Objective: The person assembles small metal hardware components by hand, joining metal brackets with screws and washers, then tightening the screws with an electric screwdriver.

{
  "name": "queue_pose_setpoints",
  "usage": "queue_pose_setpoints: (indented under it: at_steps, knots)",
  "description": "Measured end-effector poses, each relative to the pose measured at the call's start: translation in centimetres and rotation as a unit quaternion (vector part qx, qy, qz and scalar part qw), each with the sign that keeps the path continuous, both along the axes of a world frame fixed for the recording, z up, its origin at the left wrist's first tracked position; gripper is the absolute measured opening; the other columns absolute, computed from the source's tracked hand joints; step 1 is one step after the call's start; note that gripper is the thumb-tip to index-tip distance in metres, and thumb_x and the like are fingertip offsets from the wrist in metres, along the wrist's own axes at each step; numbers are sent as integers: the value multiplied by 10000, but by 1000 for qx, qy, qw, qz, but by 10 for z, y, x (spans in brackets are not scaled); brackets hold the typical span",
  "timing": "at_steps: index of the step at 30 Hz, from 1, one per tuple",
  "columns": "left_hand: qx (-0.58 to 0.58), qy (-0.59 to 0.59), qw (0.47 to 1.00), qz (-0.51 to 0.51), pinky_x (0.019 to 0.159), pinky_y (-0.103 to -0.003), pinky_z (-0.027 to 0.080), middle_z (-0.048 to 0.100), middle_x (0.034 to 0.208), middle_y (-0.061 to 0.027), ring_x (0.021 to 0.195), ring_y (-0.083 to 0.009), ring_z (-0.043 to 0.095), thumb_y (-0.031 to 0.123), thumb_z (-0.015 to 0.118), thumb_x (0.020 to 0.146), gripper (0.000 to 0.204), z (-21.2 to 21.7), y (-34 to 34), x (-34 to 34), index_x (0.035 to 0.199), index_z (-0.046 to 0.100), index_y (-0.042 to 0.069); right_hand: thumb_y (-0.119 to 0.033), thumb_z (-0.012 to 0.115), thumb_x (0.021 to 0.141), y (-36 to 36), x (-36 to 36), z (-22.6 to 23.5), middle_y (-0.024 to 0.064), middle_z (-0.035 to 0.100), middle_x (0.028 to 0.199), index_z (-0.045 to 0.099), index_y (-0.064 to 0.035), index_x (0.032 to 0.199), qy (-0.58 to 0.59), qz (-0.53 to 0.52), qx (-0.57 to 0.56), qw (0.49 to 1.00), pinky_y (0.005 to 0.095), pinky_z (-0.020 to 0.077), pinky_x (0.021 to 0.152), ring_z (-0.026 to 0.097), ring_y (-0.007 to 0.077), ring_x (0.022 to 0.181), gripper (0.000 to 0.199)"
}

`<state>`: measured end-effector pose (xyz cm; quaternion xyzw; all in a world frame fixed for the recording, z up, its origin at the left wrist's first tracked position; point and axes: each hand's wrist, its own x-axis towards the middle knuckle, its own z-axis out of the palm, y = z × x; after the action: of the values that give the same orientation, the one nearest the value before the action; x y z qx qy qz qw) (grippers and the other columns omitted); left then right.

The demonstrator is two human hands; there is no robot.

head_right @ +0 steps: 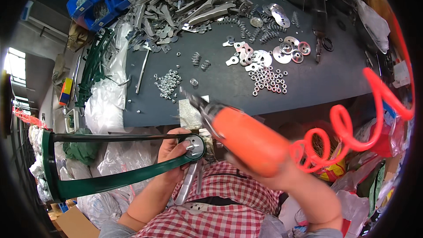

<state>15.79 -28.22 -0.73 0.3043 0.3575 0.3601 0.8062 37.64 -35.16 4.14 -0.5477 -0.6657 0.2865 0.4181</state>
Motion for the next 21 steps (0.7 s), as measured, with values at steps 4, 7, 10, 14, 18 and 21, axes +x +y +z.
queue_pose_setpoints:
  at_steps: [4, 7, 10, 14, 18, 21]
  knots:
    - [50, 63, 995, 56, 370, -156, 308, 570, 736, -42, 449, -24, 416, 29, 496, 829, 228, -5, -6, 10, 1053, 488, 72, -105, 669, 751, 1, 40, 51, 106, 580, 1101, 586, -55, 1069, 58, 130, -139, 980, 333, 442, 858, 564, 237, 1013, 332]
    - [37, 50, 996, 63, 379, -148, 305, 572, 733, -38, 448, -23, 415, 30, 502, 820, 241, 0, -7, 14, 1056, 491, 78, -129, 662, 749, 9, 32, 73, 104, 600, 1067, 583, -63, 1080, 102, 103, -307, 941, 316, 450, 823, 587, 228, 964, 346]
    - [24, 57, 996, 72, 368, -140, 278, 575, 725, -21, 442, -13, 412, 73, 520, 837, 215, -1, -9, 12, 1049, 492, 85, -261, 640, 760, 25, 25, 86, 125, 650, 820, 604, -52, 1007, 22, 93, -342, 935, 327, 480, 713, 635, 261, 761, 326]
    - [8, 14, 996, 91, 790, -287, 483, 550, 1028, -90, 910, -145, 568, 73, 533, 847, 259, -4, -9, 14, 1096, 474, 28, -241, 663, 712, 63, -1, 141, 142, 638, 838, 608, -63, 1004, -207, 127, -444, 863, 320, 485, 678, 613, 300, 786, 347]
    - [-3, 8, 997, 75, 800, -288, 478, 548, 1034, -88, 921, -146, 563, 83, 536, 849, 270, -4, -9, 13, 1105, 468, 30, -318, 614, 747, 77, -19, 149, 171, 610, 733, 602, -9, 924, -308, 218, -352, 856, 384, 479, 689, 606, 306, 753, 357]
    - [-18, 0, 998, 53, 810, -289, 474, 545, 1040, -86, 933, -146, 558, 94, 540, 851, 281, -12, -9, 15, 1115, 463, 32, -345, 597, 765, 93, -26, 147, 178, 612, 747, 600, -10, 892, -335, 269, -442, 787, 389, 475, 695, 602, 318, 764, 358]
